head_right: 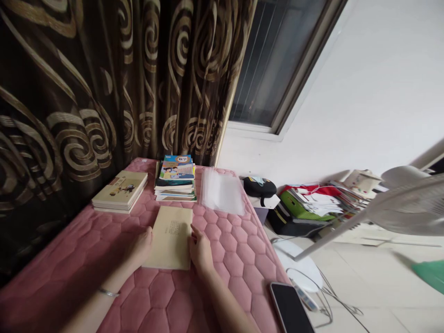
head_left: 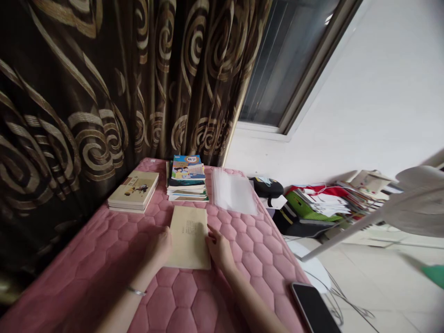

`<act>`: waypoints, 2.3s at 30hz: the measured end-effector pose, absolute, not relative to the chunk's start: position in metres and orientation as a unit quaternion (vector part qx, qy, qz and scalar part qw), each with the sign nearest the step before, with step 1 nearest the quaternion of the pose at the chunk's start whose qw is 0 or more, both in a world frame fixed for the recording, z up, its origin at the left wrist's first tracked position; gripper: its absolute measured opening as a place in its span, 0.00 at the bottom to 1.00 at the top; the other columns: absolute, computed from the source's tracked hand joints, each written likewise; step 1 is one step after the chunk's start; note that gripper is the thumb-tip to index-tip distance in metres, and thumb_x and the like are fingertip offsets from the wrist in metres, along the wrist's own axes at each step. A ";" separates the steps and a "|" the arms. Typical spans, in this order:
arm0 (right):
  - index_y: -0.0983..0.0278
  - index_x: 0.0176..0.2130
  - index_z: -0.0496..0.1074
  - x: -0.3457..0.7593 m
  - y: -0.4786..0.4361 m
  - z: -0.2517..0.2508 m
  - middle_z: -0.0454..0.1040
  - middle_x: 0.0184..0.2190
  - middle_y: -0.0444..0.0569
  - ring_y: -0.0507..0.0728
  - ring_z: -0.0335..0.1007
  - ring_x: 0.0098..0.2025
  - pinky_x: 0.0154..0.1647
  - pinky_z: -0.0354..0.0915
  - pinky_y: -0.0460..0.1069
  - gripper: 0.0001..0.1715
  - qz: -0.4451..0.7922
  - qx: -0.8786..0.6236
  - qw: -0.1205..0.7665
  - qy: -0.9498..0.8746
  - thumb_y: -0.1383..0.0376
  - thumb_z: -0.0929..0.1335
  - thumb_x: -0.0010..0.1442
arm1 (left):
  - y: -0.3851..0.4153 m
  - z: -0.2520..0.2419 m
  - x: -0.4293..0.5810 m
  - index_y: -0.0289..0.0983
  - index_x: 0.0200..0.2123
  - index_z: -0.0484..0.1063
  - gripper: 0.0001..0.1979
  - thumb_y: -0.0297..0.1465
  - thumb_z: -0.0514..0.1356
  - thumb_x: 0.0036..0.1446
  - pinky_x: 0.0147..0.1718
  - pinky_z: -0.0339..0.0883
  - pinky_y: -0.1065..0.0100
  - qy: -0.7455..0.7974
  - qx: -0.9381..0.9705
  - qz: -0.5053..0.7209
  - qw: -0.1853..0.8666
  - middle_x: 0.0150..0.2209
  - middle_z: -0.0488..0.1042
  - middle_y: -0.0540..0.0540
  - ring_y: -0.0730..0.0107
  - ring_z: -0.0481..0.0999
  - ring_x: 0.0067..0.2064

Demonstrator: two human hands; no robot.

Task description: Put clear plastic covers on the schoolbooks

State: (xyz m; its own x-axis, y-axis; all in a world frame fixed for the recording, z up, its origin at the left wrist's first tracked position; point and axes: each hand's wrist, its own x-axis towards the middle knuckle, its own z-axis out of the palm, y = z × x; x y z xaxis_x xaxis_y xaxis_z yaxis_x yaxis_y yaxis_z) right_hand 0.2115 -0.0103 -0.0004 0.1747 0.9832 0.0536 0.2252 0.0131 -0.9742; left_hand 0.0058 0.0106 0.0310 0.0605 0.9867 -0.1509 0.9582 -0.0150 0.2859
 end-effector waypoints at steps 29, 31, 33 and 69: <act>0.74 0.69 0.45 0.231 0.060 0.013 0.39 0.70 0.56 0.60 0.30 0.72 0.70 0.36 0.61 0.36 0.142 -0.601 0.091 -0.781 0.56 0.51 0.70 | 0.006 0.005 0.032 0.30 0.47 0.69 0.18 0.24 0.42 0.65 0.41 0.69 0.59 0.687 0.723 0.048 0.052 0.38 0.79 0.33 0.57 0.80 0.42; 0.74 0.69 0.45 0.231 0.061 0.010 0.39 0.70 0.55 0.60 0.31 0.72 0.70 0.36 0.60 0.36 0.137 -0.602 0.098 -0.780 0.56 0.51 0.70 | 0.006 0.008 0.046 0.30 0.52 0.69 0.21 0.21 0.43 0.63 0.49 0.67 0.55 0.665 0.741 0.090 -0.031 0.47 0.76 0.31 0.55 0.77 0.50; 0.74 0.69 0.46 0.230 0.059 0.007 0.39 0.70 0.55 0.59 0.32 0.72 0.70 0.36 0.60 0.36 0.130 -0.603 0.105 -0.780 0.57 0.51 0.70 | 0.012 0.009 0.063 0.32 0.56 0.69 0.24 0.19 0.43 0.61 0.55 0.63 0.50 0.629 0.764 0.121 -0.072 0.56 0.71 0.30 0.53 0.70 0.58; 0.74 0.68 0.50 0.196 0.027 0.013 0.42 0.70 0.59 0.62 0.33 0.72 0.69 0.35 0.63 0.33 0.049 -0.644 0.098 -0.757 0.62 0.51 0.70 | -0.030 -0.039 0.017 0.36 0.68 0.50 0.28 0.30 0.44 0.64 0.65 0.50 0.52 0.476 0.851 0.179 -0.131 0.68 0.56 0.42 0.62 0.56 0.67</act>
State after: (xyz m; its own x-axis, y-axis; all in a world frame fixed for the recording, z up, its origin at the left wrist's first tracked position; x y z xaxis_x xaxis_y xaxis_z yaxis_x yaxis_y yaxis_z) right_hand 0.1963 0.0269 0.0127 -0.1518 0.9847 0.0856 0.9656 0.1663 -0.2000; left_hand 0.0167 -0.0297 -0.0389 0.4822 0.7638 0.4291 0.8576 -0.5115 -0.0533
